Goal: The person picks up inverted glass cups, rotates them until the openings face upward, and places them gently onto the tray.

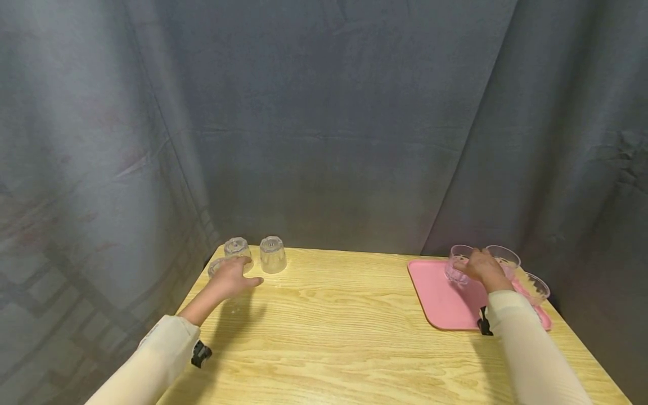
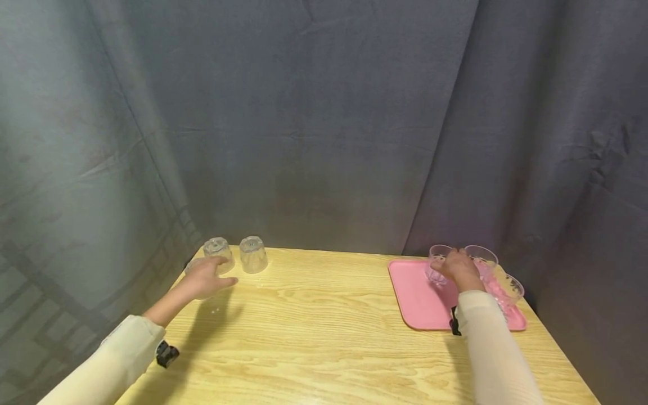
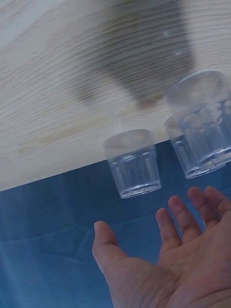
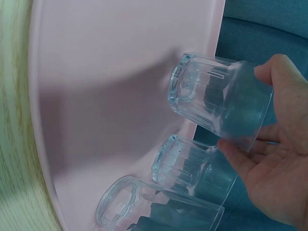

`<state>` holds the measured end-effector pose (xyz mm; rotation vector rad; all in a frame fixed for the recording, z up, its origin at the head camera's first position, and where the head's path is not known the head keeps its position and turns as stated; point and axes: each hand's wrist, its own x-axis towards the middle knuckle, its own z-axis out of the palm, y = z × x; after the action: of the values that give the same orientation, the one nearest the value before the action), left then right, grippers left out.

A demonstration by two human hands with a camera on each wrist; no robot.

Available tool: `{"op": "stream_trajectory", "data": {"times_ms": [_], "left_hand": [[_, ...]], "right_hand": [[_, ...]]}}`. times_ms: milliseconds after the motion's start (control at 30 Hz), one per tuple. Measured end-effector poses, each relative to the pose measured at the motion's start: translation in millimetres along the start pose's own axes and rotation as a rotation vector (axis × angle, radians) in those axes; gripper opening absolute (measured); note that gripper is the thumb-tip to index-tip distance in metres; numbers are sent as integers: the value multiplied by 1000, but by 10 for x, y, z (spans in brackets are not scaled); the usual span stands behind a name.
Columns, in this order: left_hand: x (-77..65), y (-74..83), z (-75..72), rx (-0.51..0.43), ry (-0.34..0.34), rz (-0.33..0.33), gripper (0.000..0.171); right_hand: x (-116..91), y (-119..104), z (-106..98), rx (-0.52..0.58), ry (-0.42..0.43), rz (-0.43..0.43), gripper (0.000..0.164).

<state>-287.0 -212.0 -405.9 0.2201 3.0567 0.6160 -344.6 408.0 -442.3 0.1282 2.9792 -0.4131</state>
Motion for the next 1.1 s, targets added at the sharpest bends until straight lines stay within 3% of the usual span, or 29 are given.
{"op": "stream_trajectory", "data": {"times_ms": [233, 600, 1100], "left_hand": [[19, -136, -47, 37, 22, -61, 75], [61, -351, -111, 15, 38, -136, 79], [67, -593, -130, -11, 38, -178, 81]], "right_hand": [[-5, 5, 6, 1, 0, 3, 95], [-3, 20, 14, 4, 0, -6, 97], [-27, -8, 19, 22, -9, 15, 98]]}}
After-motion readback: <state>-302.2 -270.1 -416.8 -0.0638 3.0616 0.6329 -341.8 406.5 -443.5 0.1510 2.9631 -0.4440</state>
